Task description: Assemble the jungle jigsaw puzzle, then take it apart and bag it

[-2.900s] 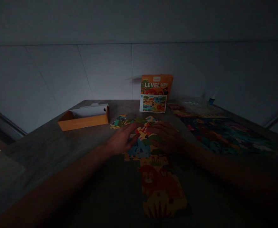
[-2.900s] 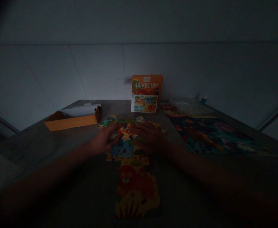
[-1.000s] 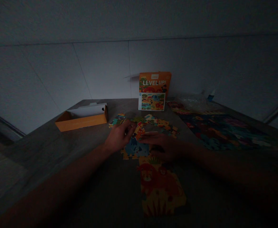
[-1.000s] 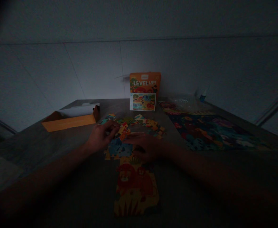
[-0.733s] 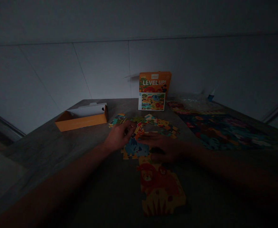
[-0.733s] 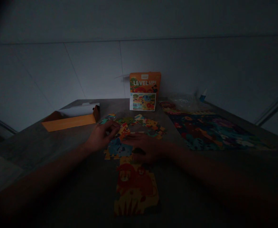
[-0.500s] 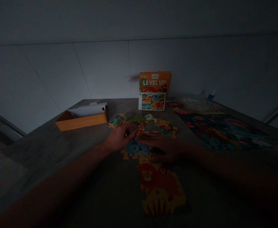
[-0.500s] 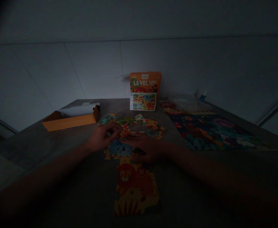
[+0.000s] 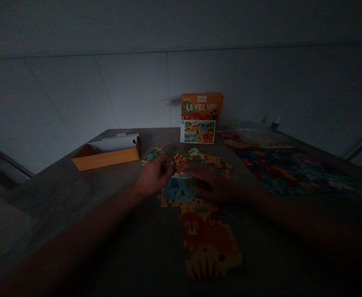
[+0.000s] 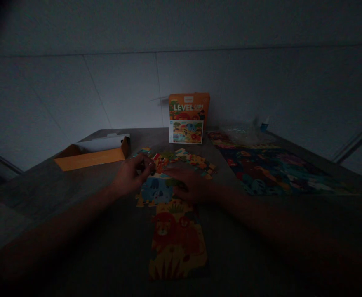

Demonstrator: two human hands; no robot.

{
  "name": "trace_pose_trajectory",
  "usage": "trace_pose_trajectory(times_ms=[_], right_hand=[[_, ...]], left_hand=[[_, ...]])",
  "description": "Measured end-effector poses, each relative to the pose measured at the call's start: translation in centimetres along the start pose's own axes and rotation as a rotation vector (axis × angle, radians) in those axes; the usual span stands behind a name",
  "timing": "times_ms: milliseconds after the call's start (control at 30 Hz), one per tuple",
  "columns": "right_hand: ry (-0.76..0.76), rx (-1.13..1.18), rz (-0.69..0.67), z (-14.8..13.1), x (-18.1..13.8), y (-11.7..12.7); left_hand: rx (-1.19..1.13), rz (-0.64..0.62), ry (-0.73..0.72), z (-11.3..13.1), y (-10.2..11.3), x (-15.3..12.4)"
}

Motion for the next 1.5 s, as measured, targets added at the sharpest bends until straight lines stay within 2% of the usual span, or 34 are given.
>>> trace_pose_trajectory(times_ms=[67, 167, 267, 367, 667, 867, 967, 1067, 1133, 1167, 1200, 1333, 1400, 1500], right_hand=[[-0.014, -0.04, 0.011, 0.2, 0.0, 0.2], [-0.019, -0.104, 0.06, 0.2, 0.1, 0.9], [0.039, -0.154, 0.09, -0.5, 0.2, 1.3], [0.109, -0.175, 0.09, -1.3, 0.3, 1.2], [0.115, -0.168, 0.085, -1.1, 0.2, 1.1], [0.119, -0.17, 0.098, -1.0, 0.2, 1.1], [0.114, -0.191, 0.096, -1.1, 0.3, 1.1], [0.114, -0.221, 0.096, -1.0, 0.3, 1.2], [0.109, -0.234, 0.092, -0.9, 0.3, 1.2], [0.101, -0.238, 0.084, -0.7, 0.3, 1.1], [0.094, -0.238, 0.075, -0.6, 0.3, 1.0], [0.098, -0.233, 0.054, -0.4, 0.2, 0.7], [0.105, -0.238, 0.054, -0.4, 0.2, 0.7], [0.111, -0.24, 0.054, -0.6, 0.2, 0.7]], left_hand=[[-0.01, 0.011, -0.009, 0.2, 0.2, 0.0], [0.02, -0.058, -0.041, 0.6, -0.4, 0.0], [0.041, -0.152, -0.113, 1.2, -1.4, -0.2], [0.046, -0.189, -0.158, 1.5, -1.8, -0.3], [0.17, -0.257, -0.121, 0.5, -2.5, -0.2], [0.126, -0.296, -0.109, 0.3, -3.1, -0.3], [0.183, -0.242, -0.094, 0.0, -2.2, 0.1], [0.318, -0.077, 0.03, -1.3, 1.0, 1.1], [0.378, -0.043, 0.141, -2.8, 2.7, 1.6], [0.405, -0.08, 0.181, -3.6, 3.1, 1.7], [0.418, -0.168, 0.183, -4.1, 2.7, 1.7], [0.416, -0.632, 0.116, -5.2, -0.3, -0.1], [0.409, -0.733, 0.142, -5.5, -0.8, -0.9], [0.376, -0.786, 0.194, -5.3, -0.8, -1.4]])
Point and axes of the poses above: each hand's wrist, its own x-axis towards the middle knuckle, its own y-axis out of the back of the hand, z = x × y, the point moved 10 cm from there along x, towards the middle knuckle, and after that the axes turned 2 degrees about y, right-handed, at the moved point
